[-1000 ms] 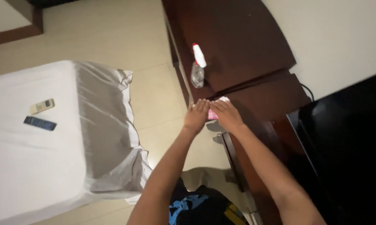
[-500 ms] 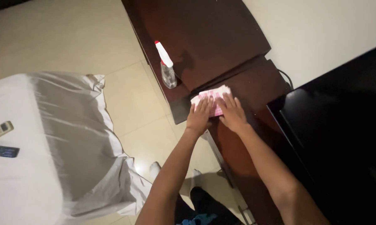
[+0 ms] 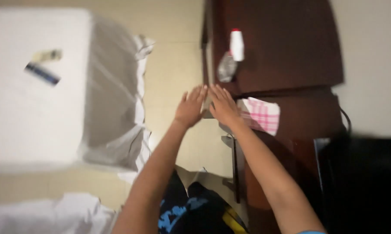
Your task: The person wipes a dark wooden cabinet with a pink and white checkered cloth. They pick up a spray bottle, spray the cabinet surface, and continue wiping. The person then moves a wooden tray and a tissue box onto the cabinet and wipes the tray.
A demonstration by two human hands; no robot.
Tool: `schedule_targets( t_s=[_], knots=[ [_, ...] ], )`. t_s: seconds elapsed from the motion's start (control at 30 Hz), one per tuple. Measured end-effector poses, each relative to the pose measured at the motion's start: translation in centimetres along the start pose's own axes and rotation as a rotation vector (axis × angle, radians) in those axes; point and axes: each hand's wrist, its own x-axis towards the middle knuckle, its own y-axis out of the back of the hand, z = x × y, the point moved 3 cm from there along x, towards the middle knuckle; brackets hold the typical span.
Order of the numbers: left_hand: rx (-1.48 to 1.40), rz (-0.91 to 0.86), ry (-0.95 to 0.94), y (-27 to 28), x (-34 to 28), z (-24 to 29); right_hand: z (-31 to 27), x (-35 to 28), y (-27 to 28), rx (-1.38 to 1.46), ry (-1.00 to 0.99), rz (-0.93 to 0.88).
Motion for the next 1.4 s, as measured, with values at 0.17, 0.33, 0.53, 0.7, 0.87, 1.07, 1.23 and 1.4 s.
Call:
schedule_targets(
  t_s=[0.17, 0.33, 0.53, 0.7, 0.87, 1.07, 1.23, 1.4],
  knots=[
    [-0.042, 0.213, 0.224, 5.9, -4.2, -9.0, -9.6, 9.8, 2.9, 0.025, 0.249, 0.028],
    [0.009, 0.385, 0.391, 10.1, -7.7, -16.8, -17.6, 17.4, 3.6, 0.012, 0.452, 0.056],
    [0.021, 0.404, 0.509, 12.4, -9.6, -27.0, -25.6, 26.9, 3.4, 0.003, 0.616, 0.036],
    [0.014, 0.459, 0.532, 15.0, -9.5, -35.1, -30.0, 34.4, 2.2, -0.079, 0.665, 0.001],
    [-0.011, 0.365, 0.550, 16.3, -8.5, -41.8, -33.8, 40.3, 1.5, -0.089, 0.594, -0.054],
    [-0.019, 0.399, 0.538, 17.7, -6.9, -47.5, -34.4, 44.9, 1.5, -0.081, 0.605, -0.102],
    [0.031, 0.424, 0.488, 19.7, -1.8, -51.1, -31.5, 50.3, 2.9, -0.129, 0.626, -0.080],
    [0.031, 0.418, 0.441, 23.8, 6.2, -53.7, -27.3, 57.8, 6.0, -0.108, 0.596, 0.051]
  ],
)
